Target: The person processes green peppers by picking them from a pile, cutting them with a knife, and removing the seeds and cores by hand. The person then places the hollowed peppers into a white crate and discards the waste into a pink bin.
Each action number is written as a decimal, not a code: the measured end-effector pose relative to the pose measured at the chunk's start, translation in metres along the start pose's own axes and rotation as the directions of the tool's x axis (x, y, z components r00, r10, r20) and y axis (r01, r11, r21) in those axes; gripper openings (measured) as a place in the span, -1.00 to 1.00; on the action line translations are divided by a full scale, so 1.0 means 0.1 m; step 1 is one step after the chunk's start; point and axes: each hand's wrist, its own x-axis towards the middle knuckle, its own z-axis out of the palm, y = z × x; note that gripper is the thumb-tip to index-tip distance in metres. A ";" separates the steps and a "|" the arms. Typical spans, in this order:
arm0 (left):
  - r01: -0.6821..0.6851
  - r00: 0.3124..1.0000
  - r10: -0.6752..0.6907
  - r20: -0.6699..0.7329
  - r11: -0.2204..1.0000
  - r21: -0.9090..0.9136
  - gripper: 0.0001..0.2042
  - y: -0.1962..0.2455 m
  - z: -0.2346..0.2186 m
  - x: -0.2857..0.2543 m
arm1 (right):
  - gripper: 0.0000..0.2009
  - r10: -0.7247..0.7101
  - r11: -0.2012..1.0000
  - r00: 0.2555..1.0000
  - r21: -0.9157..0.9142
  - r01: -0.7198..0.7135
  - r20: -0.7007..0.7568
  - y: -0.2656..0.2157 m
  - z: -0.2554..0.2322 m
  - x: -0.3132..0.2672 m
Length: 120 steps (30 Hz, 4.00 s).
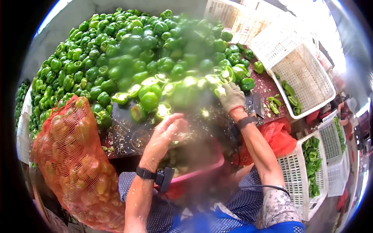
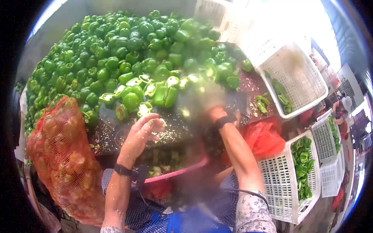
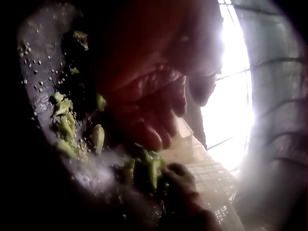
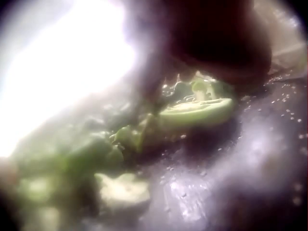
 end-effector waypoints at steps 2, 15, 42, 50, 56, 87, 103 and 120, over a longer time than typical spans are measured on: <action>-0.012 1.000 0.012 0.006 1.000 -0.003 -0.63 -0.02 -0.04 -0.01 | -0.67 0.085 0.991 0.962 -0.123 -0.054 0.261 -0.11 -0.16 0.19; 0.036 0.998 -0.040 0.049 0.996 0.078 -0.49 -0.20 -0.07 0.15 | -0.43 -0.046 0.994 0.931 0.105 0.008 0.361 -0.28 -0.06 -0.25; -0.022 0.993 0.025 -0.114 1.000 0.019 -0.40 -0.28 -0.02 0.36 | -0.73 -0.402 0.536 0.900 0.753 0.381 -0.168 -0.36 -0.09 -0.93; -0.317 0.918 0.394 -0.047 0.800 0.510 -0.33 -0.15 0.17 0.25 | -0.64 -0.356 -0.285 0.875 0.853 -0.437 0.329 -0.77 0.11 -0.92; -0.362 0.910 0.381 0.162 0.541 0.759 -0.27 -0.04 0.14 0.04 | -0.64 -0.404 -0.147 0.848 0.891 -0.430 0.342 -0.79 0.16 -0.87; -0.022 0.992 0.061 -0.109 0.943 0.331 -0.37 0.21 -0.18 -0.21 | -0.57 -0.632 0.739 0.755 0.429 0.519 0.174 -0.45 -0.29 -0.83; 0.025 1.000 -0.021 -0.018 0.959 0.283 -0.71 0.07 0.11 -0.20 | -0.81 -0.516 0.642 0.852 0.699 0.316 0.088 -0.42 0.06 -0.86; 0.001 0.999 0.001 0.034 0.998 -0.055 -0.63 -0.02 -0.05 -0.21 | -0.55 -0.603 0.413 0.774 0.906 0.095 0.194 -0.23 0.17 -0.73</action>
